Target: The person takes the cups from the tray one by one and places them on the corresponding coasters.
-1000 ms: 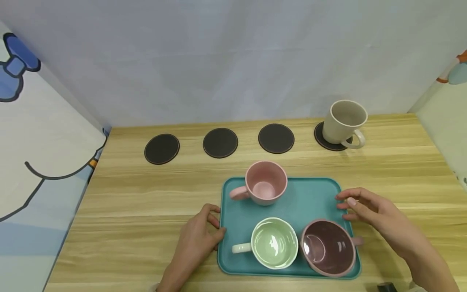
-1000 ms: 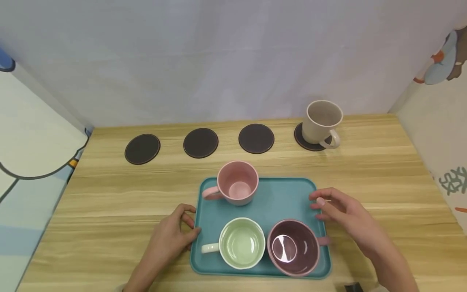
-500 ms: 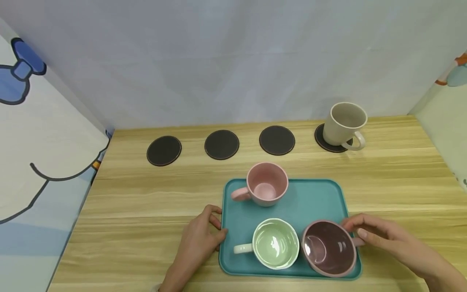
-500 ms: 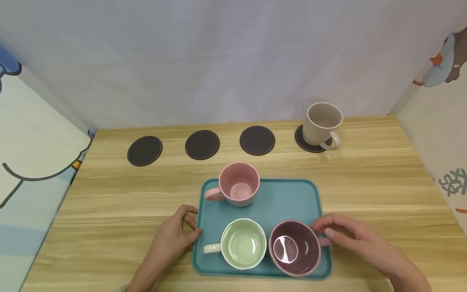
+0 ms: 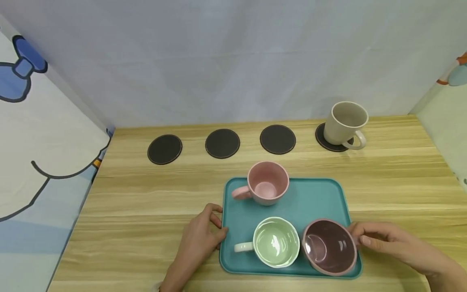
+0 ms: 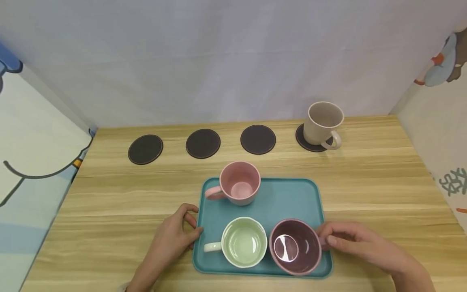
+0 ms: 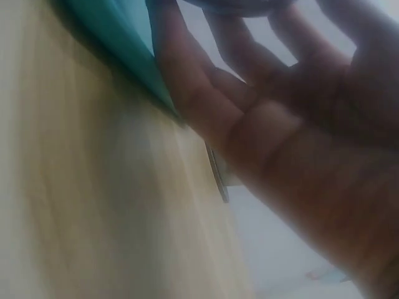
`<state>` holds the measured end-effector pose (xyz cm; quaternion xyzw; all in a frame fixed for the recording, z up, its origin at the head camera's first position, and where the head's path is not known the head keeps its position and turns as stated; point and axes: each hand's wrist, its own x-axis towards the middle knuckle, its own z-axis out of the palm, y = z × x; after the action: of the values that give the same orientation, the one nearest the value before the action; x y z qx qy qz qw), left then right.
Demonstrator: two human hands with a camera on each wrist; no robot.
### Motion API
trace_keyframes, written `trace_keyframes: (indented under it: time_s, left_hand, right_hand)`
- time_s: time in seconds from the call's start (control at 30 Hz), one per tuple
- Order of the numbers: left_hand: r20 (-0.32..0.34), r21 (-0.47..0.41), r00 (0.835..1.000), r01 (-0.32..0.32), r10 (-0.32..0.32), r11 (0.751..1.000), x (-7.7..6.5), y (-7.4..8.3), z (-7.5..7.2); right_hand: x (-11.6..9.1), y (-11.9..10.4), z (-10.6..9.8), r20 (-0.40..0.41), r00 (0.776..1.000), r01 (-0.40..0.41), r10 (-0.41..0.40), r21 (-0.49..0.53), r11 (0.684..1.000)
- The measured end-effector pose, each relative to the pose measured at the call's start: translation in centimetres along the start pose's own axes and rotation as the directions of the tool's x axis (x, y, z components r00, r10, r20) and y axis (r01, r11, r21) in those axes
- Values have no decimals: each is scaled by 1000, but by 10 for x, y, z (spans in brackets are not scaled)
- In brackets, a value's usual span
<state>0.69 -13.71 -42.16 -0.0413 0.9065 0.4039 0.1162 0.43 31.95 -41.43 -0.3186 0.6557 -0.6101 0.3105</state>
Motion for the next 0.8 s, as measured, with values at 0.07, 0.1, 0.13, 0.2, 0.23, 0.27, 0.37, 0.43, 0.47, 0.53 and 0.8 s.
trace_keyframes:
  time_s: [0.07,0.1,0.13,0.2,0.23,0.27,0.37,0.43,0.47,0.53,0.8]
  left_hand:
    - [3,-2,1000,-1,1,1000,0,0,0]
    - [3,-2,1000,-2,2,1000,1,0,0]
    - [3,-1,1000,-3,3,1000,1,1,0]
    - [3,-2,1000,-6,6,1000,1,1,1]
    - [3,-1,1000,-7,7,1000,1,1,1]
    - [3,-2,1000,-9,9,1000,1,1,1]
    - [3,-6,1000,-9,9,1000,0,1,1]
    - [2,-12,1000,-7,7,1000,0,1,1]
    - [2,-12,1000,-5,5,1000,0,0,1]
    - [3,-12,1000,-3,3,1000,0,0,0]
    - [7,-10,1000,4,-4,1000,-1,0,0]
  right_hand:
    - [1,3,-1,30,999,38,-39,25,999]
    - [2,4,-1,39,998,46,-48,46,998]
    - [3,5,-1,50,997,58,-61,68,996]
    - [4,7,-1,64,994,77,-83,99,992]
    - [5,8,-1,70,994,79,-88,118,990]
    - [5,9,0,75,992,89,-99,128,988]
    - [7,9,1,76,990,104,-116,143,984]
    - [8,9,2,70,989,117,-127,141,983]
    - [8,10,3,67,988,130,-140,132,983]
    - [9,10,4,60,987,143,-152,125,982]
    - [14,13,5,59,973,214,-224,132,968]
